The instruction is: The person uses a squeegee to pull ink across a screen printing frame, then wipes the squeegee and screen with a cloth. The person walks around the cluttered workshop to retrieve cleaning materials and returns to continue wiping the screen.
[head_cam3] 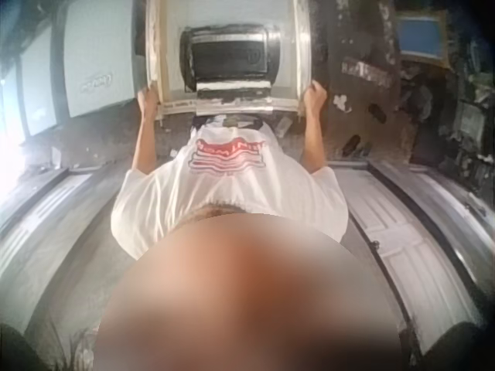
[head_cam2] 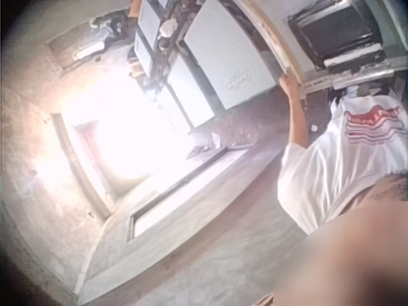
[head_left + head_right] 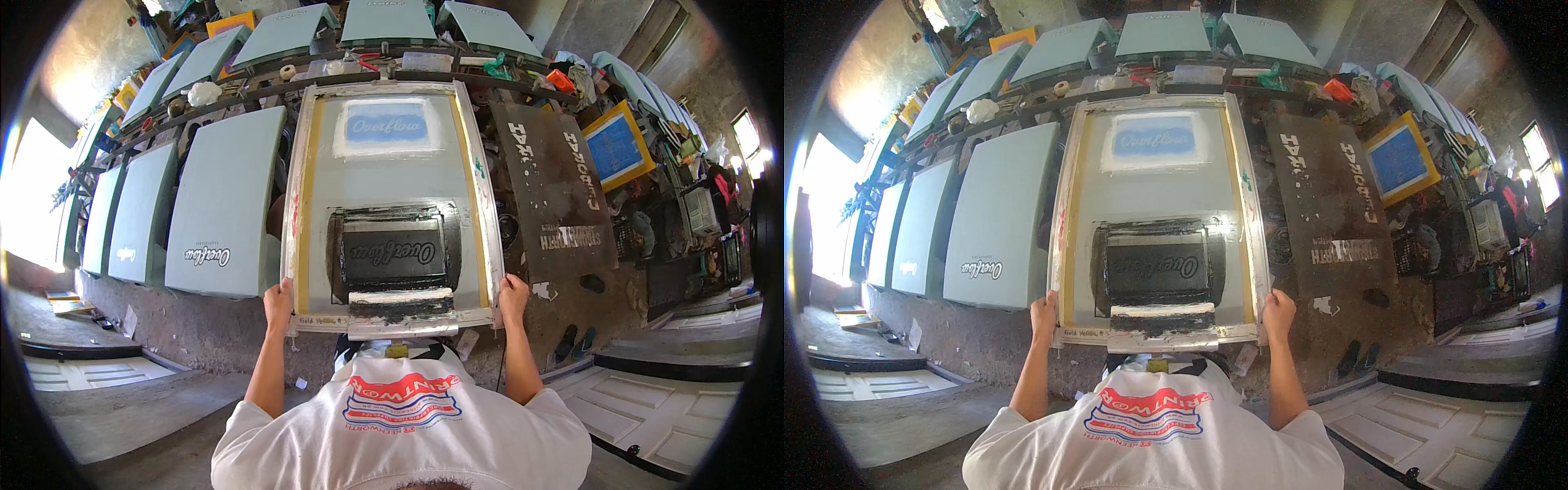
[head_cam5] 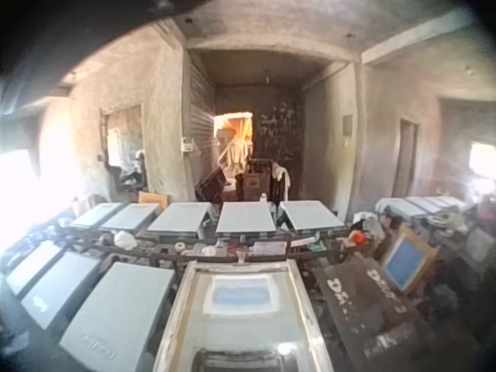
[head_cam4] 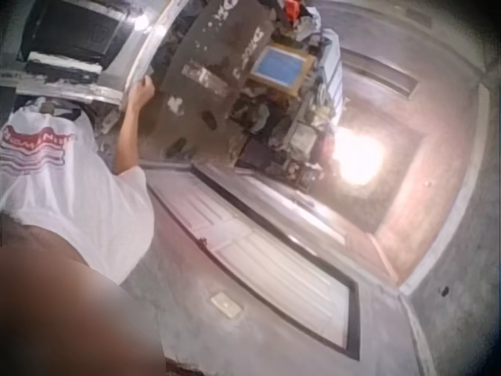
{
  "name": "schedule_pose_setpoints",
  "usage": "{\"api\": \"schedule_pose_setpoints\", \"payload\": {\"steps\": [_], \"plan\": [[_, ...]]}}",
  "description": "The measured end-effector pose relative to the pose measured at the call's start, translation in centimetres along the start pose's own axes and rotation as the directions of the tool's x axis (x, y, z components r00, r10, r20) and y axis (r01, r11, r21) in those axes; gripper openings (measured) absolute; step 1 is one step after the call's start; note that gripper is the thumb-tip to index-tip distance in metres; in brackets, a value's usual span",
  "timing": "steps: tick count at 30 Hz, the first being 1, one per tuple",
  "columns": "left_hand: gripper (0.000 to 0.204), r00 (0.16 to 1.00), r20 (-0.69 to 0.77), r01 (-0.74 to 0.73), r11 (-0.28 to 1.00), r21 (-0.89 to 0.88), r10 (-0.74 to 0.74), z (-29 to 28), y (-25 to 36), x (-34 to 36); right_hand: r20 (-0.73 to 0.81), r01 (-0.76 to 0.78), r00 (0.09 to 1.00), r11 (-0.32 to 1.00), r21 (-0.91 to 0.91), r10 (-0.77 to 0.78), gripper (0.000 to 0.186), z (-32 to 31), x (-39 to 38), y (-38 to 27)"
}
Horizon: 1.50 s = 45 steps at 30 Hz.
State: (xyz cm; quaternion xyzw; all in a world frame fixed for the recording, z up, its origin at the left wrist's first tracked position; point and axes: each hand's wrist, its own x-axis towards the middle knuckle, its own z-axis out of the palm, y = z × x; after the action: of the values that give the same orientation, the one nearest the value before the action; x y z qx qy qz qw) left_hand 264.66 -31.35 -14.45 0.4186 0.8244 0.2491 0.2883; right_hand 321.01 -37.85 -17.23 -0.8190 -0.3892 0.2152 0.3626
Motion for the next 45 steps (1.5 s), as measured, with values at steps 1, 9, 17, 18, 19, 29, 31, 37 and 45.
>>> {"api": "schedule_pose_setpoints", "payload": {"steps": [1,9,17,18,19,29,31,37,45], "plan": [[0.058,0.999,-0.017,-0.033,0.999,0.021,0.033,0.2,0.0,0.0,-0.003,-0.010,1.000,1.000,-0.015,0.010,0.030,0.0,0.0,-0.2],[0.036,0.975,-0.156,-0.149,0.987,0.067,0.158,0.7,1.4,-1.4,0.100,0.335,0.941,0.853,-0.400,-0.323,0.035,-1.1,-1.1,-6.5],[0.037,0.567,0.138,-0.796,0.583,-0.162,0.812,-1.9,5.3,-9.3,0.649,0.869,0.237,0.456,0.191,-0.723,0.055,-1.9,-8.6,-14.1],[0.042,0.470,0.275,-0.815,0.532,-0.230,0.839,-2.2,5.9,-10.2,0.646,0.883,0.252,0.445,0.152,-0.720,0.056,-1.9,-8.9,-14.4],[0.044,0.427,0.339,-0.841,0.506,-0.193,0.838,-2.2,6.5,-10.8,0.638,0.899,0.249,0.420,0.129,-0.729,0.058,-1.8,-9.0,-14.5],[0.051,0.443,0.322,-0.881,0.473,-0.017,0.837,2.3,10.1,-10.9,0.404,0.835,0.509,0.549,-0.019,-0.760,0.046,2.6,-7.2,-13.5],[0.047,0.456,0.275,-0.874,0.483,-0.040,0.847,3.4,10.5,-9.3,0.396,0.838,0.511,0.544,-0.034,-0.763,0.041,3.7,-5.7,-14.2],[0.040,0.468,0.104,-0.878,0.475,-0.059,0.878,6.8,15.7,-0.3,0.317,0.798,0.597,0.587,-0.139,-0.737,0.013,8.0,1.9,-19.0],[0.033,0.506,-0.072,-0.861,0.508,0.012,0.860,8.5,18.1,3.3,0.444,0.751,0.644,0.625,-0.211,-0.623,0.017,9.2,7.0,-21.7]]}}
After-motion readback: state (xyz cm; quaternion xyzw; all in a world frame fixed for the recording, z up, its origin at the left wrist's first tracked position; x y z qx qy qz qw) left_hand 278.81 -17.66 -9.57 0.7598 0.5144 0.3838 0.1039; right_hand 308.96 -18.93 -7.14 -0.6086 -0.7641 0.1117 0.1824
